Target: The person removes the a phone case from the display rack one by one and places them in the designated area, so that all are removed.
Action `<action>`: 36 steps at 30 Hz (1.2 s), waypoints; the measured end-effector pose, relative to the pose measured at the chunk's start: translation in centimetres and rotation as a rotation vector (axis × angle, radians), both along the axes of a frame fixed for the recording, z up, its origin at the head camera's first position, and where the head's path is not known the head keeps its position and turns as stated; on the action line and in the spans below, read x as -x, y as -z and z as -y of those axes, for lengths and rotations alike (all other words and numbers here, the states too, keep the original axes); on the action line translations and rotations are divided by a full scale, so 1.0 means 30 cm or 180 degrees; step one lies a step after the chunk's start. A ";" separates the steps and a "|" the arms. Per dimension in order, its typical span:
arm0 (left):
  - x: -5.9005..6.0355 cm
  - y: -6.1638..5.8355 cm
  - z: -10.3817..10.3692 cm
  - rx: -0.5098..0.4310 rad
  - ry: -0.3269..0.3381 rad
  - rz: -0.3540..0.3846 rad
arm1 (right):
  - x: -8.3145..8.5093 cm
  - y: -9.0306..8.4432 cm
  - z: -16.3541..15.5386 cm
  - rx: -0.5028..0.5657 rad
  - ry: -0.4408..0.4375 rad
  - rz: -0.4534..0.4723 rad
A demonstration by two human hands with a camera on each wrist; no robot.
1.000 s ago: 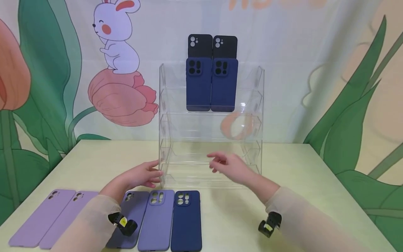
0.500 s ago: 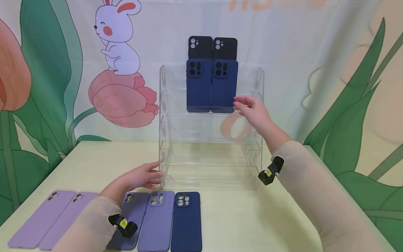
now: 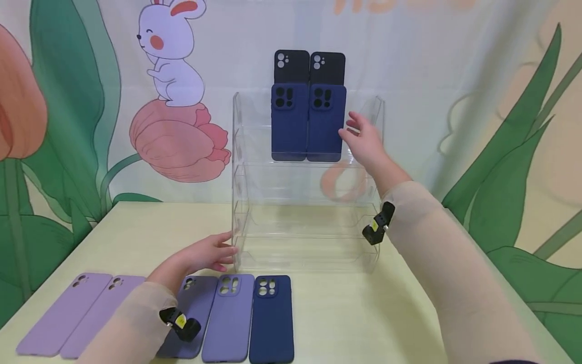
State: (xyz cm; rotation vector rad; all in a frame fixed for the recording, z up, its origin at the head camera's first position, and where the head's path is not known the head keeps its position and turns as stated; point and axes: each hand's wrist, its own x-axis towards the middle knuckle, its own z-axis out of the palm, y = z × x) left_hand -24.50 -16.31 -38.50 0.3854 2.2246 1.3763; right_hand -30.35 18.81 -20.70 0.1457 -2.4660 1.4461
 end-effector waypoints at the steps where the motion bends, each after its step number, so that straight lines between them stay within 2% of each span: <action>1: -0.002 0.000 0.003 0.0008 -0.0009 0.0004 | 0.005 0.002 0.006 0.0002 0.0001 0.0030; 10: -0.009 -0.019 0.028 -0.0023 0.0068 -0.0054 | 0.030 -0.003 0.032 -0.0113 0.0049 -0.0024; 16: -0.013 -0.022 0.022 -0.0021 0.0036 -0.0037 | 0.037 -0.005 0.040 -0.0209 0.0349 -0.0037; 19: -0.012 -0.019 0.016 -0.0025 0.0025 -0.0034 | 0.039 -0.005 0.046 -0.0251 0.0408 -0.0119; 23: -0.006 -0.014 0.010 -0.0043 0.0010 -0.0039 | 0.044 -0.007 0.045 -0.0174 0.0270 -0.0328; 26: -0.001 -0.005 0.004 -0.0071 0.0029 0.0005 | 0.044 -0.006 0.035 0.0003 0.0116 -0.0436; 36: 0.001 0.018 -0.004 0.0010 -0.0069 0.0005 | 0.012 -0.011 -0.001 0.0403 -0.0015 -0.0683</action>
